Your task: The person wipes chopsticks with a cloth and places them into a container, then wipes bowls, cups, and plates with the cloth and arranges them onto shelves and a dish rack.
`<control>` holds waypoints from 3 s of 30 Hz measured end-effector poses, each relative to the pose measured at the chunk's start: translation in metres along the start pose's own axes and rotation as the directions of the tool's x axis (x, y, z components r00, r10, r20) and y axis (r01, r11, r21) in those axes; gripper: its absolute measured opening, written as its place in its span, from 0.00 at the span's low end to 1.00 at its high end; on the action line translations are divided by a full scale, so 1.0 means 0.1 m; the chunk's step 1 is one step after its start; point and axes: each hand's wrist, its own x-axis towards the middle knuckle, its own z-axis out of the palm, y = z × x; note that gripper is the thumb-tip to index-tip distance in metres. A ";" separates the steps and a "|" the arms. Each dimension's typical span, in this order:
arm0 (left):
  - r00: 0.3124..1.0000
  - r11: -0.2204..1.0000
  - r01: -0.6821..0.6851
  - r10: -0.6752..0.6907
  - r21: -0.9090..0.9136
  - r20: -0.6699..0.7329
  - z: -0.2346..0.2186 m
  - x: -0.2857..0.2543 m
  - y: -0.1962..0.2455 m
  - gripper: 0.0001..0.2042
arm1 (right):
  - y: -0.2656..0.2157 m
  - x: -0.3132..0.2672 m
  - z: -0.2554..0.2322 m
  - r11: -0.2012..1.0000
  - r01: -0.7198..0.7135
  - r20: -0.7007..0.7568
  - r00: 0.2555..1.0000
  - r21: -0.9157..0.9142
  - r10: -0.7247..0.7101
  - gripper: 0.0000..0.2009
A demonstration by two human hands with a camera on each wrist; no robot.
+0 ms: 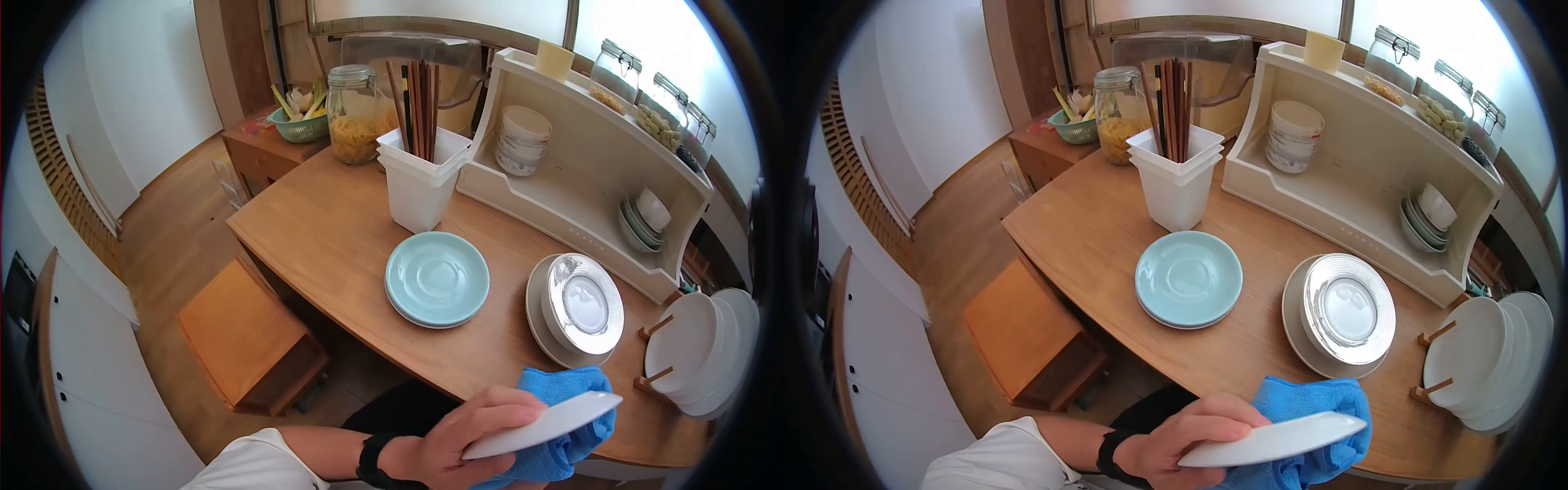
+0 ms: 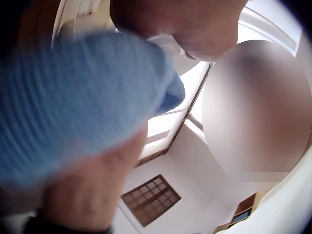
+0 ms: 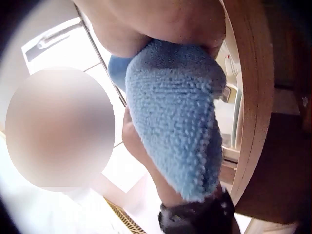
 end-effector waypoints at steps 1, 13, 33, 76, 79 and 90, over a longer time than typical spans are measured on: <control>1.000 1.000 -0.001 0.001 0.010 0.006 -0.10 0.01 -0.04 0.24 | 0.03 -0.01 0.01 1.000 -0.002 -0.005 1.000 0.019 0.002 0.21; 0.927 0.727 0.371 -0.323 0.578 -0.190 -0.90 0.35 0.19 0.15 | 0.32 -0.37 0.06 0.978 -0.045 -0.135 0.988 0.202 0.074 0.21; 0.746 0.675 0.660 -0.536 0.330 -0.395 -1.77 0.57 -0.44 0.15 | 0.46 -0.84 0.12 0.882 -0.074 -0.279 0.934 0.465 0.225 0.21; 0.605 0.386 0.280 -0.782 0.879 0.151 -0.12 1.87 -1.06 0.26 | 0.38 -0.96 0.14 0.949 0.041 -0.415 0.905 0.313 0.098 0.23; 0.576 0.381 0.312 -0.804 0.870 0.146 -0.17 1.88 -1.12 0.24 | 0.30 -0.96 0.15 0.908 -0.019 -0.393 0.898 0.418 0.199 0.19; 0.875 0.804 0.443 -0.484 0.396 0.005 -0.32 1.77 -0.83 0.13 | 0.20 -0.88 0.09 0.908 0.109 -0.498 0.859 0.406 0.120 0.24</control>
